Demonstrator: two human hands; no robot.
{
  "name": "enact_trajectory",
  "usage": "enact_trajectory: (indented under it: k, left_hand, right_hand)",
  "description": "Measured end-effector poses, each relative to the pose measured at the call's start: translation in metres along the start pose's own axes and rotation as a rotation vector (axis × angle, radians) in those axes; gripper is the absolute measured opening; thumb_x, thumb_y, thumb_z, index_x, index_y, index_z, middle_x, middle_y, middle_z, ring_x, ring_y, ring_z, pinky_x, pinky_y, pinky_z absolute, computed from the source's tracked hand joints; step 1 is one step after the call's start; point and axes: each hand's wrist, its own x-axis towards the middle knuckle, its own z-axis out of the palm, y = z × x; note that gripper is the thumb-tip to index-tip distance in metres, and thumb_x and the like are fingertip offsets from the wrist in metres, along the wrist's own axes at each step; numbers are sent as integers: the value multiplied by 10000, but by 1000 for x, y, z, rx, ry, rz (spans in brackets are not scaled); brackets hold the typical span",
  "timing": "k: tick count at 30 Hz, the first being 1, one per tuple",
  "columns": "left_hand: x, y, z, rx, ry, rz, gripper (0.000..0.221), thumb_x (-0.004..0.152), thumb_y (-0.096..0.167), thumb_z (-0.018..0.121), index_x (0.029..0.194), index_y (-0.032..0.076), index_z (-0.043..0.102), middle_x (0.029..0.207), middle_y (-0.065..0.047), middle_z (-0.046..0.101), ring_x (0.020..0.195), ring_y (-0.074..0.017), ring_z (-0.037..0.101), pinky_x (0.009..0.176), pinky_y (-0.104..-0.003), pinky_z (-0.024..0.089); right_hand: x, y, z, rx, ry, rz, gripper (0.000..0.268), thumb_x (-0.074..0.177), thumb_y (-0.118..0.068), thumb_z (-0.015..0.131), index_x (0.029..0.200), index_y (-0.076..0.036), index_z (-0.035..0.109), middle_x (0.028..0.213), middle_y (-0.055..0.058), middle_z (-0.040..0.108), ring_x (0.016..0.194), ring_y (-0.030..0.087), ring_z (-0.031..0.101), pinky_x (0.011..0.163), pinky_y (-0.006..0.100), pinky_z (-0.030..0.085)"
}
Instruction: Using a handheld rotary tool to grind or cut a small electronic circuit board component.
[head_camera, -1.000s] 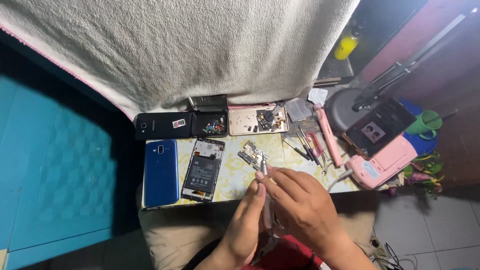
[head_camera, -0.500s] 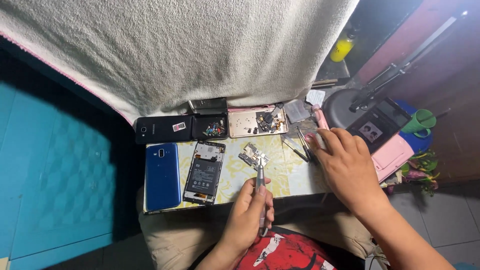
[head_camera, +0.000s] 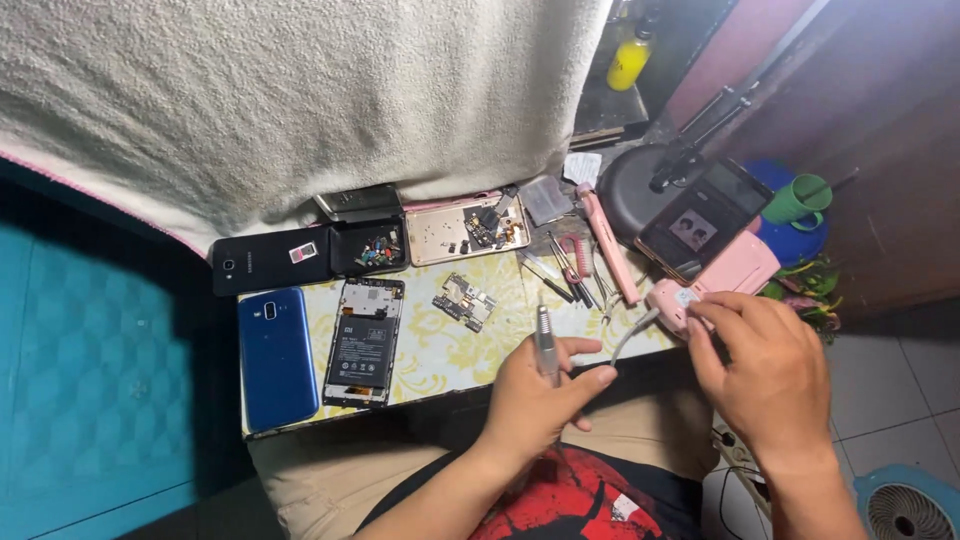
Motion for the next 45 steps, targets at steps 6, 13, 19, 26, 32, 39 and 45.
enact_trajectory:
  k: [6,13,19,26,32,39,45]
  left_hand:
    - [26,8,55,519,105,-31,233,814,316,790,994,208,690,828,78,753,579,-121,750,636,-239,564]
    - [47,-17,68,740,147,238,119,902,266,700,884,168,635,808,-2,744,778,-300,715,672,-417,529]
    - [52,-10,75,767,166,218,88,911,263,691,901,182,659,833,-10,751,790,-312,710,654,-441,532]
    - [49,-3,72,826,103,196,82,937,238,621,961,167,651,825,-70,722,785,-402,672,620,-522,498]
    - [21,-13,33,733,43,157,157,934,311,640,872,168,620,898,21,779,806,-319,711,706,-422,490]
    - [-20,13,-17,616,-76,-128,137,957,312,638,952,187,583,856,68,765,546,-95,663,680,-264,562]
    - [-27,13,-44,645,-118,-6,166,949,340,620,1003,185,597,890,35,665,770,-118,584,755,-297,477]
  right_hand:
    - [-8,3,8,19,42,-59,201,916,-231,774,1098,-146,775,1176,19,734,1077,252,693,828,404,521]
    - [-13,11,19,-12,124,-81,166,937,-271,787,1081,-189,792,1192,-30,769,1139,213,682,887,347,509]
    - [-12,10,20,-65,139,-110,131,949,-296,780,1035,-198,769,1188,-64,780,1126,210,688,880,341,507]
    - [-14,7,20,-157,123,-90,91,987,-330,785,1020,-245,783,1171,-108,793,1143,167,730,856,310,518]
    - [-7,3,10,-133,67,-105,109,973,-315,777,1025,-219,783,1169,-89,789,1152,174,722,922,339,508]
    - [38,-33,30,2,101,-216,115,946,-191,734,1047,-245,747,1111,-35,726,1001,271,667,782,425,472]
    - [78,-37,69,-152,-92,-456,137,893,-281,613,1003,-285,695,922,-12,599,852,273,578,668,418,416]
